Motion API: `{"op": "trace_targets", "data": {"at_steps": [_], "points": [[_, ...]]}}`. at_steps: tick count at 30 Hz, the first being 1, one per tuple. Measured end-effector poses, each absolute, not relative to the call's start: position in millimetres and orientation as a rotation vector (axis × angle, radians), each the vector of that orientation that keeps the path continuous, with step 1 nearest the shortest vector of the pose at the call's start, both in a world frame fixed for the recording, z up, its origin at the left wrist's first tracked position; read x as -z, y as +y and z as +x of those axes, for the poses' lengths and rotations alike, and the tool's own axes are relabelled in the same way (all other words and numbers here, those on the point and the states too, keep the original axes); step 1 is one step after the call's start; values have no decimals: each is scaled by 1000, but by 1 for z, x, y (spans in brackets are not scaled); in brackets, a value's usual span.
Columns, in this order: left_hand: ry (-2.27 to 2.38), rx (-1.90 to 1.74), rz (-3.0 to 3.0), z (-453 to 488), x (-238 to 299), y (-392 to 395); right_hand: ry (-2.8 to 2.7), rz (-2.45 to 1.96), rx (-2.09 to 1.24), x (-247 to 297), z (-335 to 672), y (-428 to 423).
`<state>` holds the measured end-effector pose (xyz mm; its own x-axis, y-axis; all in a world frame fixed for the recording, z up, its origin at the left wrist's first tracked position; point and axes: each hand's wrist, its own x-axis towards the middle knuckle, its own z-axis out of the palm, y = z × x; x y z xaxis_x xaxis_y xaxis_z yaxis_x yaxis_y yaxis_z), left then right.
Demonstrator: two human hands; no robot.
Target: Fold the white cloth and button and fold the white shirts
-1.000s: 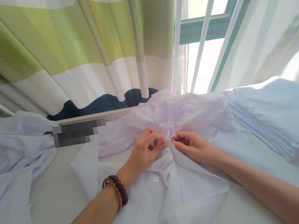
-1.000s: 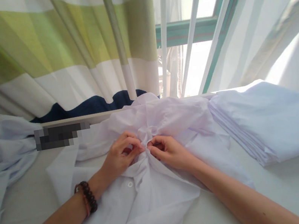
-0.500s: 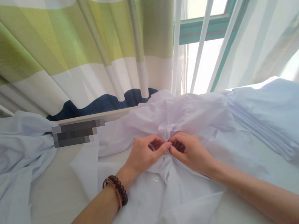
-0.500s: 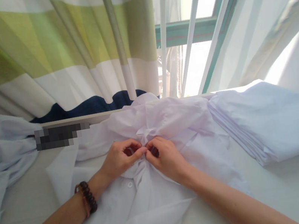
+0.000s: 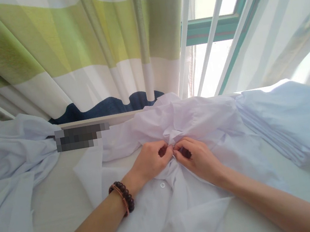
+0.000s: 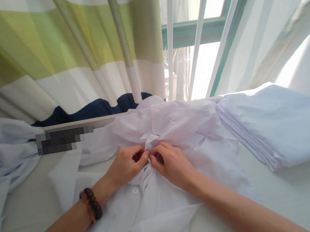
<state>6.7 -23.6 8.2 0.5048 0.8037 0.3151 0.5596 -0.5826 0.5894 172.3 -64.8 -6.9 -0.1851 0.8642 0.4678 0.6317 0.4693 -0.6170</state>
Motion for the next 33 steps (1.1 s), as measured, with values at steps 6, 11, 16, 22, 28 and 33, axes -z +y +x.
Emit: {"op": "trace_targets", "data": {"at_steps": [6, 11, 16, 22, 28, 33], "points": [[1085, -790, 2261, 4, -9, -22, -1890, -1281, -445, 7, 176, -60], [1019, -725, 2009, 1, -9, -18, -1831, -1246, -650, 4, 182, -56], [929, -655, 1766, -1, -5, -15, -1704, -1172, -1061, 2, 188, -53], [936, -626, 1753, -2, -3, -14, -1696, -1167, -1101, 3, 189, -53], [959, -663, 1880, -1, -1, -13, -1741, -1158, -1033, 2, 189, -53], [978, -661, 1884, 0, -4, -14, -1766, -1146, -1017, 4, 191, -53]]}}
